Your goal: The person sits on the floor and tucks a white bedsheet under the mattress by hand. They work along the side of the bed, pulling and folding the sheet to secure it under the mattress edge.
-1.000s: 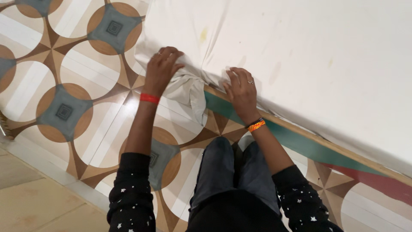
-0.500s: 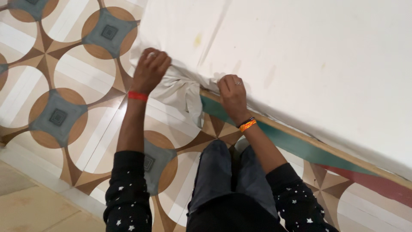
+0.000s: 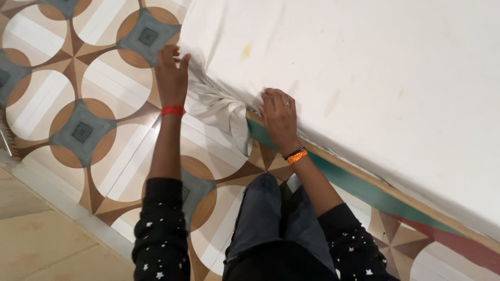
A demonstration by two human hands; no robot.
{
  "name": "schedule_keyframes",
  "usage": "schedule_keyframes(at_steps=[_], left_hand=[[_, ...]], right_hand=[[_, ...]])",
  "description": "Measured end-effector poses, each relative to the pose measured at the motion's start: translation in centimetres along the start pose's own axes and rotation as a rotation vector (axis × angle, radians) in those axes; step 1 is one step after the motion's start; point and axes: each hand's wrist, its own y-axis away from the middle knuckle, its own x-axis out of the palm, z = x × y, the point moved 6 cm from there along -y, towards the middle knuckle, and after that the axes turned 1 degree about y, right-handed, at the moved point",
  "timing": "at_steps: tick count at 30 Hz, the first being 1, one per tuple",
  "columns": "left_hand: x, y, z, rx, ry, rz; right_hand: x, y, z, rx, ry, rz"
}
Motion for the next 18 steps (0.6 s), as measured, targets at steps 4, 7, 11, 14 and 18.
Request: schedule_keyframes(at_steps=[4, 7, 11, 14, 18], left_hand=[[3.9, -0.6, 5.1, -0.395, -0.227, 0.082], [5.8, -0.4, 6.5, -0.42, -0.277, 0.071], [6.5, -0.6, 7.8, -0.377, -0.344, 0.082], [6.7, -1.1, 10.4, -0.317, -0.336, -0.037], [6.7, 0.3, 20.1, -0.559, -0.295, -0.152]], right_hand=[[0.7, 0.1, 0.0, -0.017, 0.068, 0.03], [1.1, 0.1, -0.3, -0.021, 0.051, 0.03], [1.2, -0.1, 0.0, -0.031, 0.012, -0.023], [1.7, -0.6, 0.3, -0.028, 0.02, -0.015], [1.8, -0.8, -0.3, -0.023, -0.004, 0.009]])
